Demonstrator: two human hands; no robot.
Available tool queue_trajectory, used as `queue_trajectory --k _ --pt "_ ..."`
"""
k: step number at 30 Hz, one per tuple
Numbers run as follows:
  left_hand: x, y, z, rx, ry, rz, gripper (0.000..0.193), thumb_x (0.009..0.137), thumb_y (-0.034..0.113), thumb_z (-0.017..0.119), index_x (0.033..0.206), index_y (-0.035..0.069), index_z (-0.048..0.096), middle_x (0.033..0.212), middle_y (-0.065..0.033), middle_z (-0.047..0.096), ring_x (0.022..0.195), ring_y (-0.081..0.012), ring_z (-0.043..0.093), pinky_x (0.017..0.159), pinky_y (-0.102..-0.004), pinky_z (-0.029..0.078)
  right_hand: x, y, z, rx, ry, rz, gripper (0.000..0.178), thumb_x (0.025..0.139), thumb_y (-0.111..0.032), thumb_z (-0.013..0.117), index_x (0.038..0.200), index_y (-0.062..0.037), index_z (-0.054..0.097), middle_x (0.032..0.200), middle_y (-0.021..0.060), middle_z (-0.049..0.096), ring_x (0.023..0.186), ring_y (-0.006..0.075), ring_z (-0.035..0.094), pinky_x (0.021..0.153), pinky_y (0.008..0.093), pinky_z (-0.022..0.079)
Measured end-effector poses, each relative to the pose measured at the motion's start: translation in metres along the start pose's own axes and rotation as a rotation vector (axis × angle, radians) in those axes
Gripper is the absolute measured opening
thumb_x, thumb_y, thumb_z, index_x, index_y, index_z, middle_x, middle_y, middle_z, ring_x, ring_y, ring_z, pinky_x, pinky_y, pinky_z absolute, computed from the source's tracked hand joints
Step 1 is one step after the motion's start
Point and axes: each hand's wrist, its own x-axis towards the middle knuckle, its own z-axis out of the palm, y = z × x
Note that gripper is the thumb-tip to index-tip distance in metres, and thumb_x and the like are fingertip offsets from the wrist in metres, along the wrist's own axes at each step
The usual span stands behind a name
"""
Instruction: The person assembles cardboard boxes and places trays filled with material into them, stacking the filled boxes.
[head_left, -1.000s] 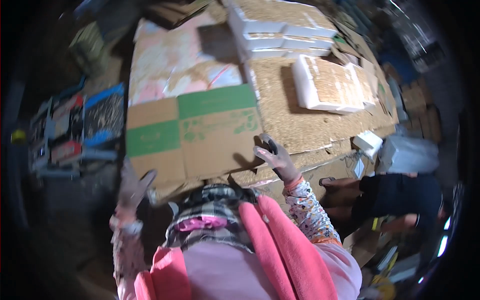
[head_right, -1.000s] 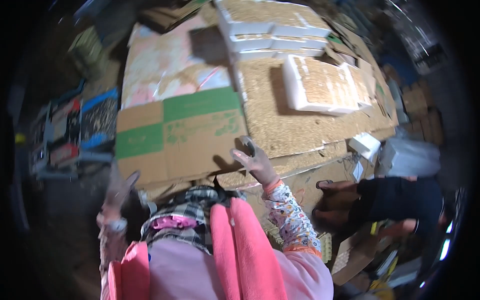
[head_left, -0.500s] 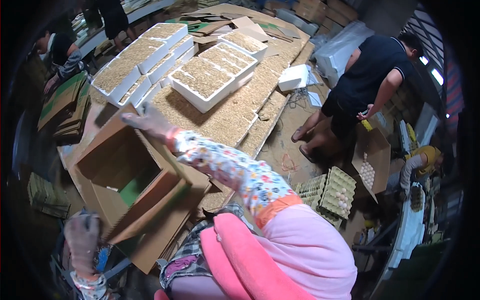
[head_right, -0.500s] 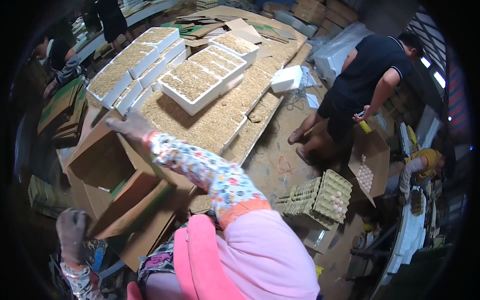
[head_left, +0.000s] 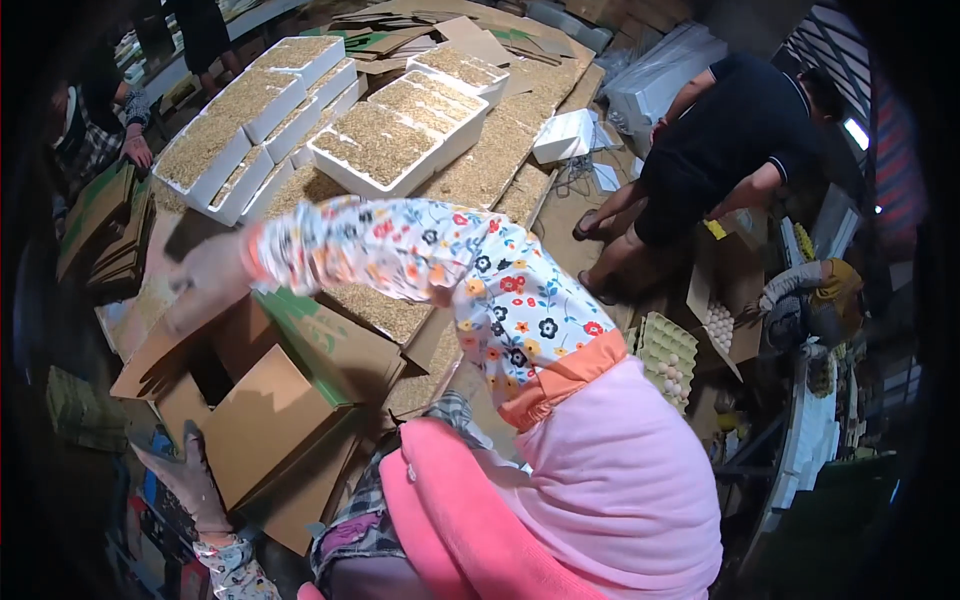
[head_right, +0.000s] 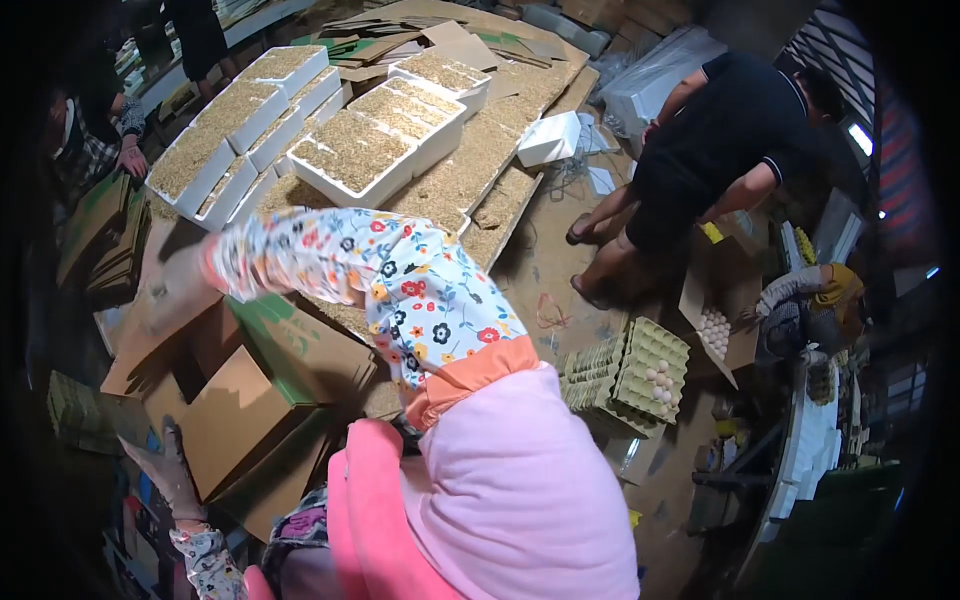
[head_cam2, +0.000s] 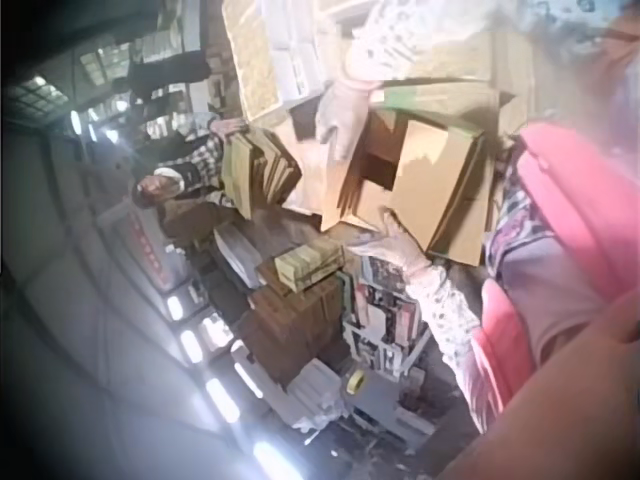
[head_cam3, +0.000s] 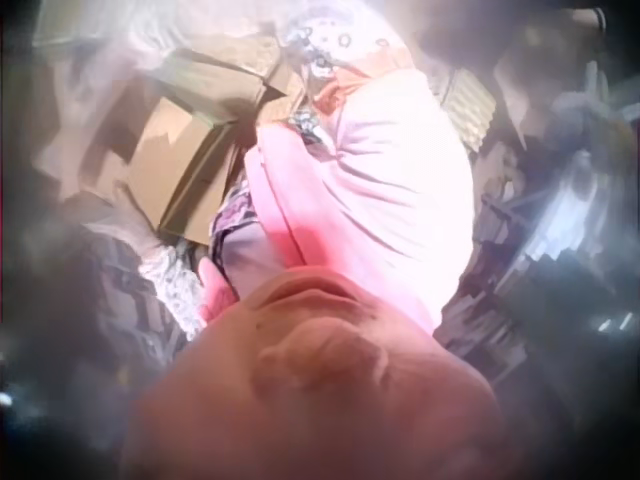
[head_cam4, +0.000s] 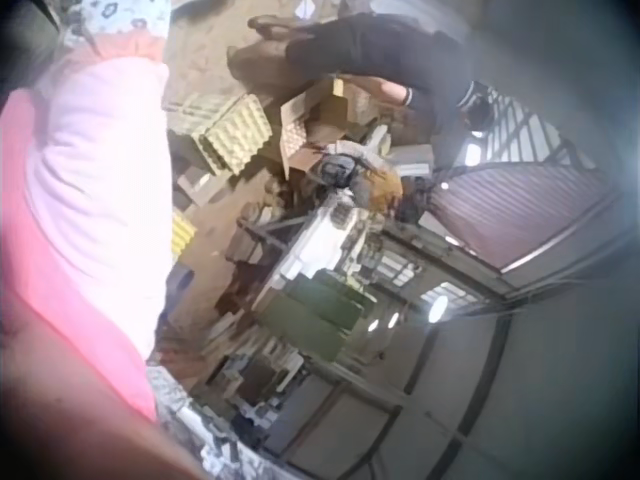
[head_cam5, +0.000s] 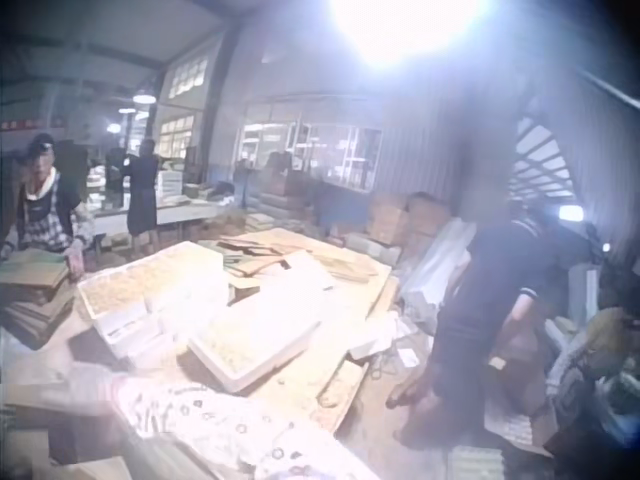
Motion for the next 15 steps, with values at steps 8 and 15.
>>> queue_trajectory --k 8,15 --pt "-0.015 -0.005 -0.041 -0.305 -0.696 0.073 0.048 0.096 0.025 0.041 0.139 0.004 0.033 0.129 -0.0145 0.050 0.112 -0.0255 0.051 0.098 -0.0373 0.042 -0.097 0.131 0.149 0.733 0.504 0.080 0.087 0.077 -0.065 0.056 0.129 0.0021 0.039 0.143 0.0220 0.028 0.128 0.0372 0.031 0.109 0.0416 0.022" --pt "-0.102 -0.091 -0.035 0.465 -0.607 0.617 0.062 0.082 0.021 0.062 0.135 0.005 0.036 0.140 -0.0238 0.033 0.129 -0.0422 0.033 0.106 -0.0466 0.029 -0.071 0.065 0.028 0.908 0.207 0.521 0.076 0.081 -0.057 0.059 0.127 0.0013 0.045 0.112 0.0193 0.059 0.101 0.0293 0.058 0.089 0.0384 0.044"
